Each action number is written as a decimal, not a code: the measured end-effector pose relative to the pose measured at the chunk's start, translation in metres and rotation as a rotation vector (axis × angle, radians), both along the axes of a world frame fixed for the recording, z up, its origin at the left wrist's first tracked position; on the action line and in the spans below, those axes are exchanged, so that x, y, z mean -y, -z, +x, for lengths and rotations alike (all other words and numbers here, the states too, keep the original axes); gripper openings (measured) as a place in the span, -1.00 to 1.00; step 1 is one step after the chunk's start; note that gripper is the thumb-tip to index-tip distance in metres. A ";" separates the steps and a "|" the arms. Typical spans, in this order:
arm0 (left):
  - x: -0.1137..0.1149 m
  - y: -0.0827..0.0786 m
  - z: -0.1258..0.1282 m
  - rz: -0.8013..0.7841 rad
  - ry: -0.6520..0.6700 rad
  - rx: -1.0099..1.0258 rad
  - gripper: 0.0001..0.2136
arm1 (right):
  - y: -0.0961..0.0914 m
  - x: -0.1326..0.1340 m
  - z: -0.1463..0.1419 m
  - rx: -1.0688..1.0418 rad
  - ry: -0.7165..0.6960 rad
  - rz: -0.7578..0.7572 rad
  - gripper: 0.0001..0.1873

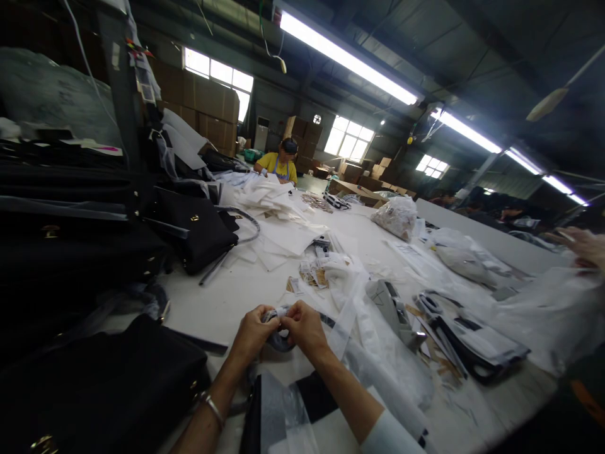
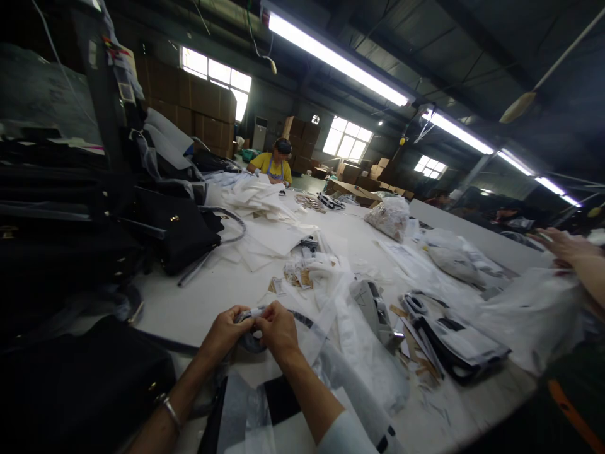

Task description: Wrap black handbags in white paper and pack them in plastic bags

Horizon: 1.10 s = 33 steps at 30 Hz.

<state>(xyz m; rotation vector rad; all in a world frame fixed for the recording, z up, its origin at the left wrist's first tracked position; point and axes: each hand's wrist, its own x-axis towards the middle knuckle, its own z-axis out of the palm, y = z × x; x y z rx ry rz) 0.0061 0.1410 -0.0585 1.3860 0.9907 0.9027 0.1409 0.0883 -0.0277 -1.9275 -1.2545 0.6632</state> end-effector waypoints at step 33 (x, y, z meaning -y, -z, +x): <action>-0.015 -0.012 0.002 -0.067 0.121 -0.049 -0.68 | -0.038 -0.023 -0.002 1.276 -0.651 0.011 -0.74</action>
